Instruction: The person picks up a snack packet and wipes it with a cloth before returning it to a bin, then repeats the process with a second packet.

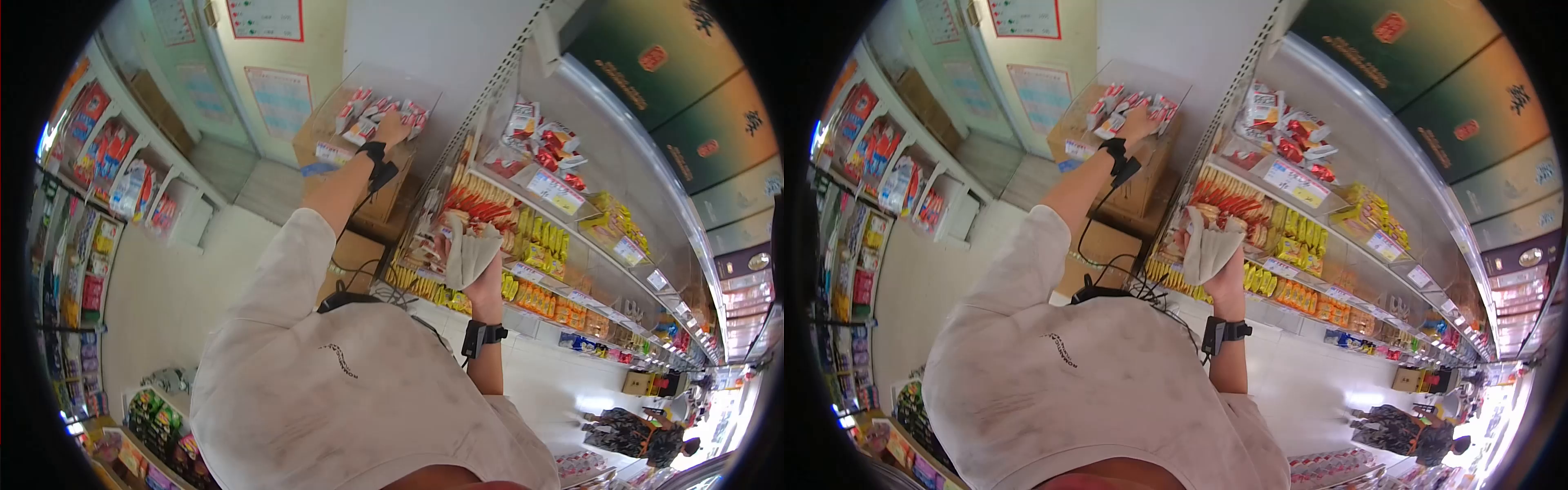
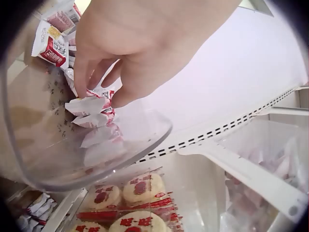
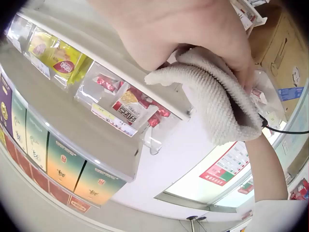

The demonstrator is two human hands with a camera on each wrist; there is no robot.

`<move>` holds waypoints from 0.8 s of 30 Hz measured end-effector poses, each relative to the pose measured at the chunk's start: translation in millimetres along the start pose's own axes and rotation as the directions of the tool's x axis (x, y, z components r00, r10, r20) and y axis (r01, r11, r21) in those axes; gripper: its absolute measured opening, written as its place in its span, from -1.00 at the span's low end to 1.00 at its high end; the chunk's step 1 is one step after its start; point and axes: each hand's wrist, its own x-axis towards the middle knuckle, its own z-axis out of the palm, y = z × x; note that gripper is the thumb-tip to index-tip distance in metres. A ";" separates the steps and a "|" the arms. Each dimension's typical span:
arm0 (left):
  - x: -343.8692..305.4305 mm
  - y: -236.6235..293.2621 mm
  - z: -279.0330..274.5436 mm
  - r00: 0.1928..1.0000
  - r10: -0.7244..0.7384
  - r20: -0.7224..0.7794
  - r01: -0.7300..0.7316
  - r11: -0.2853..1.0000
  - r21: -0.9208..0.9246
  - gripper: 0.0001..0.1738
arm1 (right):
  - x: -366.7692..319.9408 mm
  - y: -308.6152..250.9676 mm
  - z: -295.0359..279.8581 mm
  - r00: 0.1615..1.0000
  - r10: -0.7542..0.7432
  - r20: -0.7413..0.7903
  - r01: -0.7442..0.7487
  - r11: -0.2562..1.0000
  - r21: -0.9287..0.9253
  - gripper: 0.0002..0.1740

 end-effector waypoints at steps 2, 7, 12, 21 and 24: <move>9.7 -8.5 16.8 0.998 0.007 0.055 -0.008 1.000 0.013 -0.62 | -5.4 -0.3 8.2 0.998 -0.060 -0.019 0.058 0.995 -0.086 -0.38; 11.0 -4.1 18.1 0.999 0.046 0.014 -0.048 0.991 0.125 -0.60 | -22.5 -7.8 -17.3 0.979 -0.201 0.038 0.204 0.962 -0.180 -0.42; 19.7 -9.0 19.5 0.995 0.073 -0.061 -0.063 0.987 0.151 -0.54 | -27.9 -16.3 -41.4 0.958 -0.281 -0.054 0.241 0.894 -0.377 -0.43; -109.2 97.2 -118.2 0.990 0.040 -0.133 -0.069 0.973 -0.219 -0.63 | -28.5 -1.7 4.6 0.985 -0.171 0.020 0.165 0.901 -0.402 -0.33; -163.9 126.2 -155.9 1.000 -0.005 -0.016 -0.003 0.885 -0.465 -0.61 | -8.5 16.2 18.4 0.958 -0.283 0.053 0.272 0.828 -0.491 -0.28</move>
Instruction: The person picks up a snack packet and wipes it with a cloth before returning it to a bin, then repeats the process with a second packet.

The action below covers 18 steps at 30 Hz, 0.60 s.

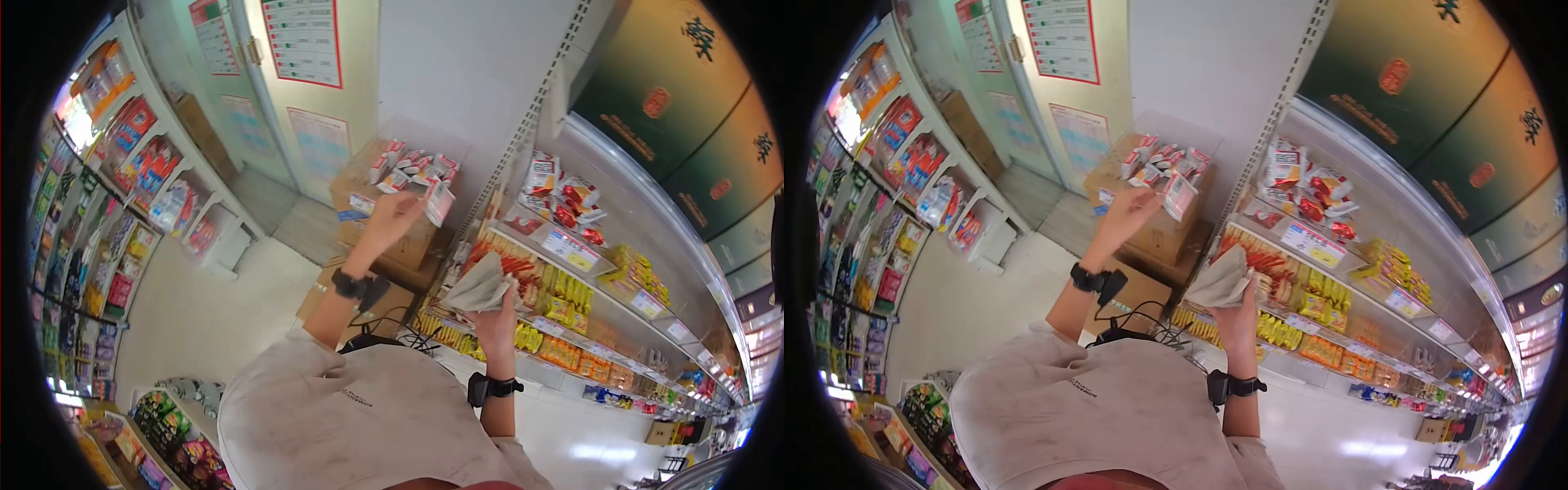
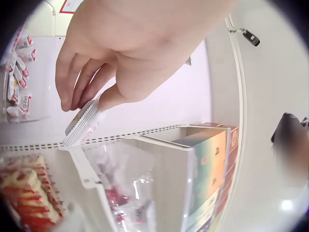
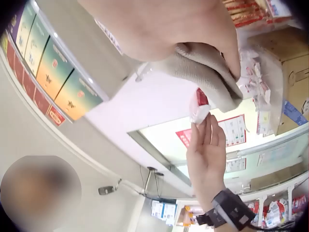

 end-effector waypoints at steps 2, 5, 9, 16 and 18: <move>-31.1 41.5 -10.5 0.989 -0.127 0.069 0.130 0.991 -0.038 -0.67 | 13.8 2.8 24.6 0.994 -0.105 -0.002 0.105 0.991 -0.079 -0.24; -66.8 69.0 -9.0 0.980 -0.140 0.141 0.179 0.929 -0.325 -0.69 | 40.1 19.3 57.7 0.977 -0.188 0.103 0.190 0.982 -0.007 -0.34; -88.7 74.2 -7.8 0.984 -0.109 0.144 0.149 0.942 -0.301 -0.72 | 50.5 25.9 91.7 0.981 -0.167 0.103 0.171 0.985 -0.029 -0.46; -99.1 109.4 -8.7 0.982 0.154 -0.109 -0.146 0.986 0.082 -0.66 | 46.3 33.8 102.5 0.915 -0.390 0.105 0.403 0.864 -0.302 -0.56; -101.3 111.7 -5.7 0.980 0.185 -0.068 -0.172 0.972 0.160 -0.63 | 42.0 33.3 99.1 0.911 -0.384 0.151 0.410 0.803 -0.432 -0.56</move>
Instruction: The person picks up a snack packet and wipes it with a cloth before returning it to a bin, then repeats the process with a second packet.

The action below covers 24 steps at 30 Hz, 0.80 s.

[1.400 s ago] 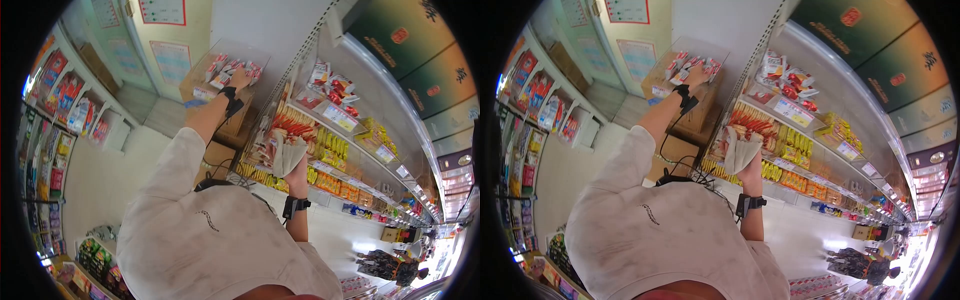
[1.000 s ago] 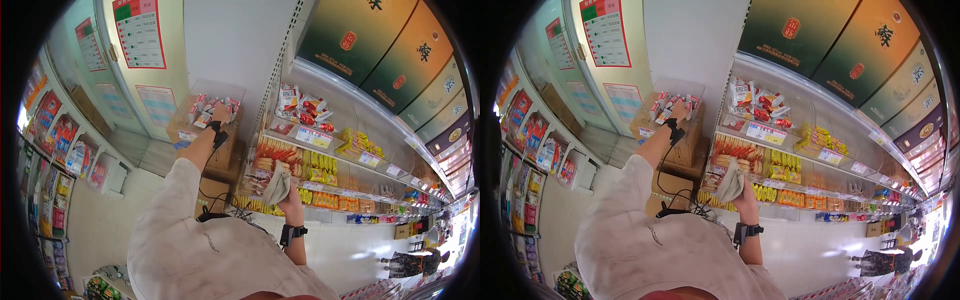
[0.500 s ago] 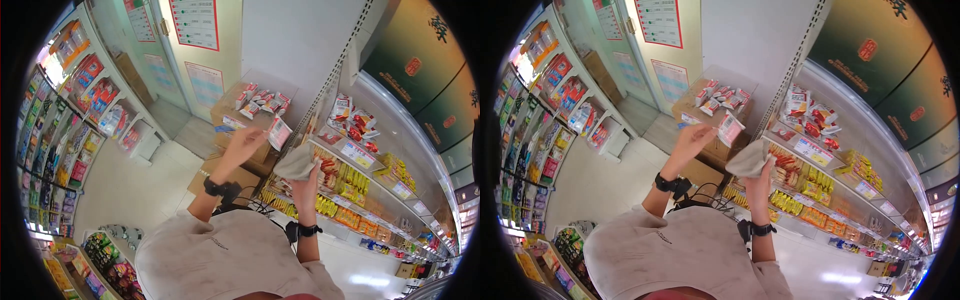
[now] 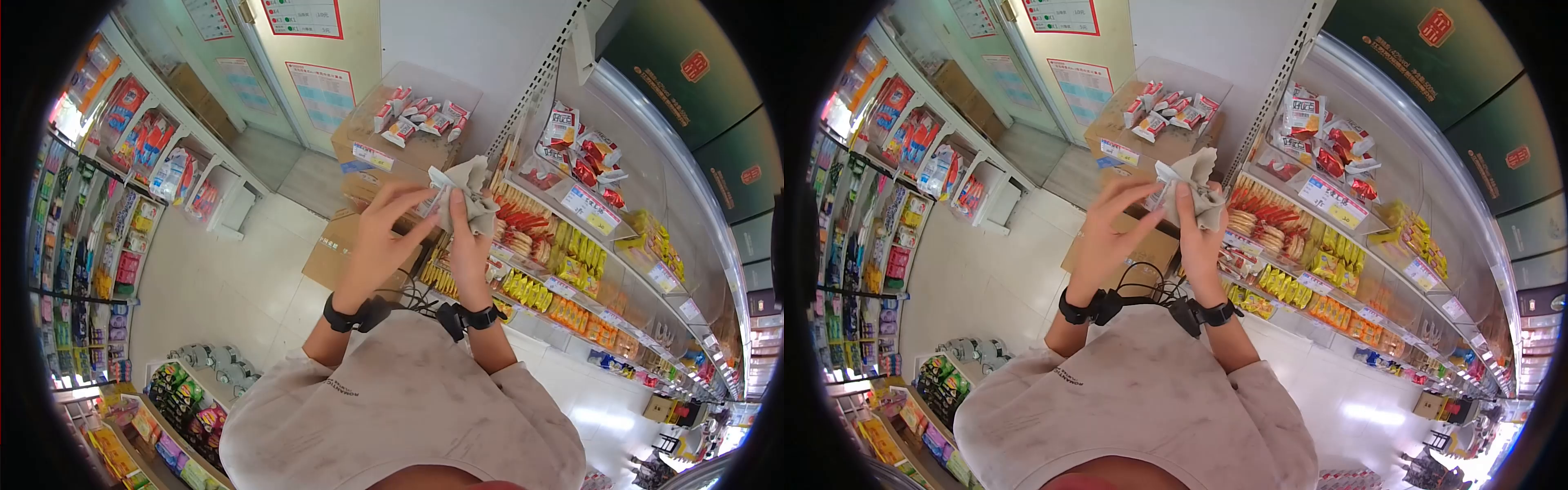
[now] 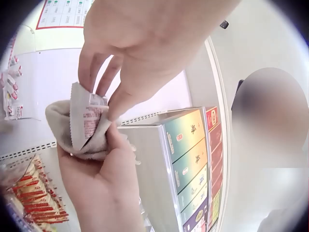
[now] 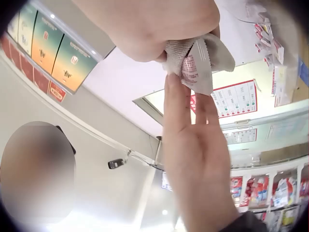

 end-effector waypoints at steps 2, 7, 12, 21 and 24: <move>-0.7 1.4 8.9 1.000 -0.003 -0.007 0.003 1.000 -0.019 -0.60 | -1.6 -1.5 2.4 0.996 0.058 -0.070 -0.047 0.989 0.143 -0.57; 0.8 -9.1 12.1 0.999 -0.050 -0.007 0.049 0.990 -0.132 -0.56 | -8.6 -31.6 0.8 0.978 0.210 -0.021 -0.178 0.874 0.452 -0.54; 4.1 -4.5 29.7 0.989 0.024 -0.147 -0.042 0.991 -0.123 -0.53 | -15.9 -36.5 -12.6 0.978 0.210 0.016 -0.210 0.970 0.122 -0.51; 9.0 -4.7 38.3 0.959 -0.239 0.150 0.282 0.775 -0.566 -0.60 | -2.7 -39.5 -9.0 0.982 -0.097 0.162 0.128 0.973 -0.192 -0.57; 9.0 -1.0 40.2 0.978 -0.143 0.154 0.190 0.915 -0.355 -0.62 | 3.6 -52.8 -24.4 0.983 0.153 0.104 -0.144 0.986 -0.086 -0.60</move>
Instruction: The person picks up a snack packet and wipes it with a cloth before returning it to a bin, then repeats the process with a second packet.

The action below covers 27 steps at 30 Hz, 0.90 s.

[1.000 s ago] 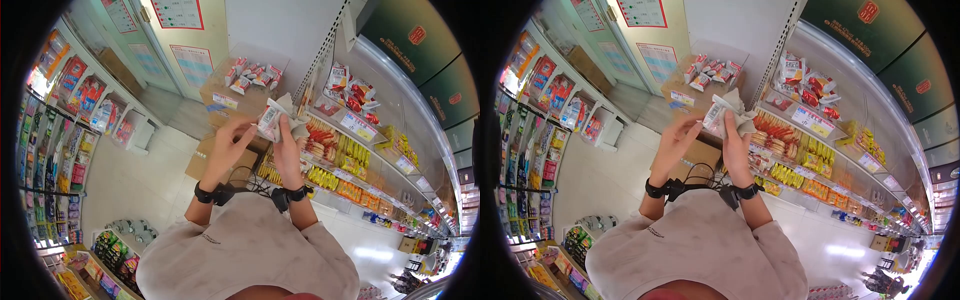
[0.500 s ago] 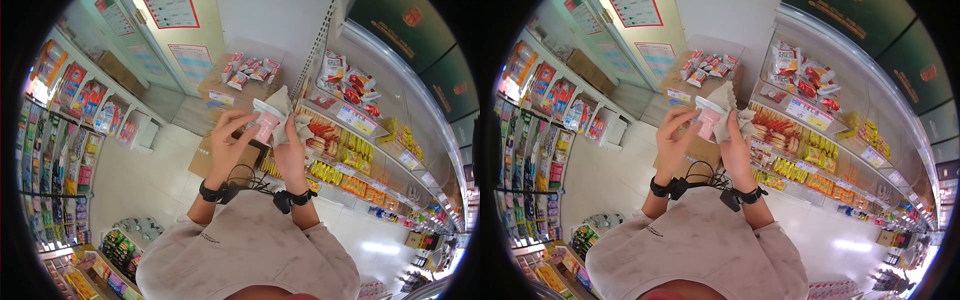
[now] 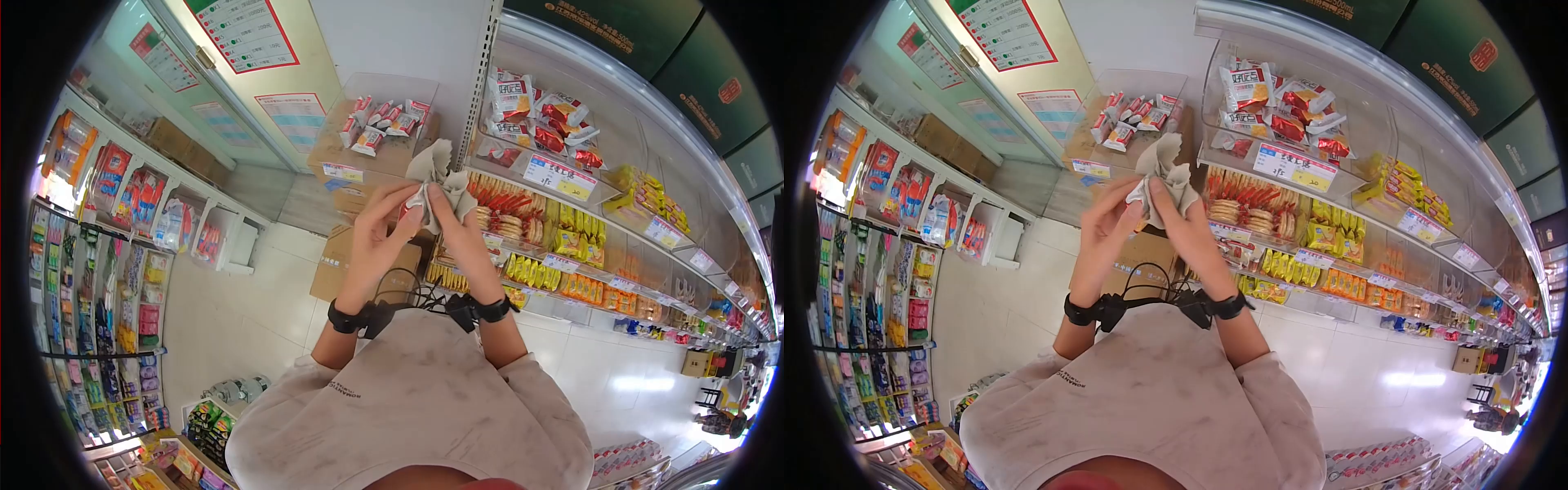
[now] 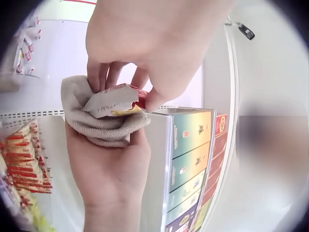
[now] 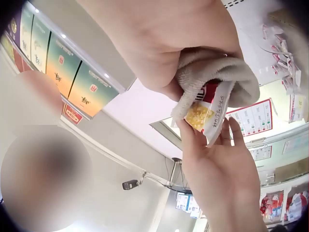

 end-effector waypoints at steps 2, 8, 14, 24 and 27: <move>4.8 0.9 -0.3 0.978 0.211 -0.008 -0.195 0.918 0.346 -0.65 | 6.0 4.2 -10.4 0.999 0.004 0.051 -0.012 0.987 0.162 -0.59; 7.2 -2.5 4.9 0.991 0.122 -0.057 -0.111 0.980 0.163 -0.75 | 4.9 0.7 -15.0 0.977 -0.208 -0.047 0.202 0.972 -0.116 -0.59; 5.1 -5.1 2.3 0.990 -0.126 -0.068 0.098 0.944 -0.314 -0.82 | 1.1 -3.7 -18.8 0.992 -0.067 -0.111 0.063 0.997 -0.035 -0.57; 19.1 -2.4 -5.5 0.952 -0.304 0.044 0.302 0.902 -0.309 -0.64 | -1.3 2.7 -36.9 0.977 -0.178 0.119 0.209 0.912 -0.354 -0.48; 21.9 -5.8 -9.5 0.934 -0.291 0.209 0.353 0.840 -0.411 -0.60 | -6.3 0.7 -44.2 0.978 -0.198 0.061 0.207 0.922 -0.327 -0.45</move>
